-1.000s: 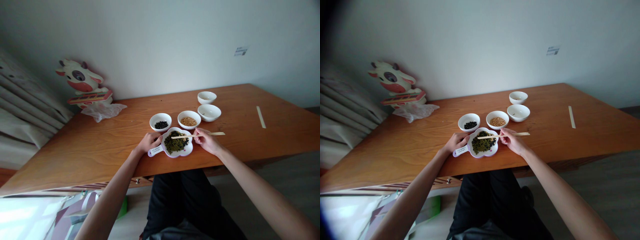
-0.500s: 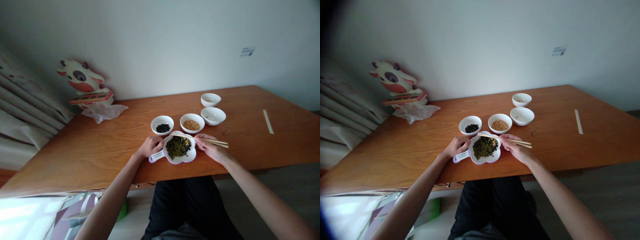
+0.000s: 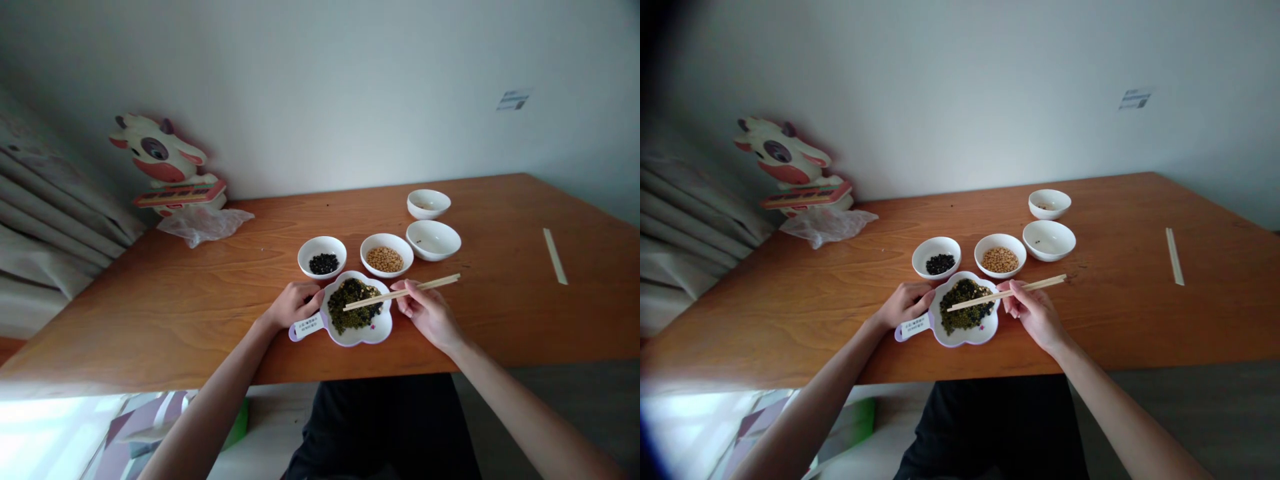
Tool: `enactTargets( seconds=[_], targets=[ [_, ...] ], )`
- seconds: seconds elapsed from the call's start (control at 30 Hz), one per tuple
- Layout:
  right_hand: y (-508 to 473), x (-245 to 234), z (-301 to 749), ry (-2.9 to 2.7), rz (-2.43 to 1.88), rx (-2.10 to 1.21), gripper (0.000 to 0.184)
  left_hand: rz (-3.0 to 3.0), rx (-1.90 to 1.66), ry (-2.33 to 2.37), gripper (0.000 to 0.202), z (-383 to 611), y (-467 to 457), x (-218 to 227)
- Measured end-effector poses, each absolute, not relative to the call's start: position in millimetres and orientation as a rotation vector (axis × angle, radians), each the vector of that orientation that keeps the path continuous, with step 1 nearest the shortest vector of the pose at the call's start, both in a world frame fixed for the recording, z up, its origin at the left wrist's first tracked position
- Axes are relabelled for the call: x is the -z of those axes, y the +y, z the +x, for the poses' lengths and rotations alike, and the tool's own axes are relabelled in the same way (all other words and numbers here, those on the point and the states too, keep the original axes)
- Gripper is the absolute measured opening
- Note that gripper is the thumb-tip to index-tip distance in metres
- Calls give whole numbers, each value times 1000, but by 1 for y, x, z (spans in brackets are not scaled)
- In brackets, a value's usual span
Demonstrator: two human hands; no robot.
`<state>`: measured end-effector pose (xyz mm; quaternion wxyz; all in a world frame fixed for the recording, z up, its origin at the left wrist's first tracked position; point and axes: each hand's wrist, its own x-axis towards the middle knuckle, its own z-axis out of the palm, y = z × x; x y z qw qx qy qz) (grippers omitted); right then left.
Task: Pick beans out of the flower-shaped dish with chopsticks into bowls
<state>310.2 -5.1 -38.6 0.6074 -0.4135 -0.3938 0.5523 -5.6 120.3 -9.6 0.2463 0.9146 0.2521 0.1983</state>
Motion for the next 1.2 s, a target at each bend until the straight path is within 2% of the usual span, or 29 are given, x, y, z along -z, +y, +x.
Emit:
enactTargets(
  seconds=[0.3, 0.63, 1.2],
  targets=[
    [-13, 34, 307, -840, -940, -1208, 34, 2500, -529, 643, 45, -3, 120, 9],
    [-44, 29, 293, -776, -1028, -951, 29, 2528, -489, 589, 43, -1, 123, 7],
    [-45, 21, 293, -784, -1117, -905, 30, 2485, -429, 541, 40, -4, 119, -1]
  ],
)
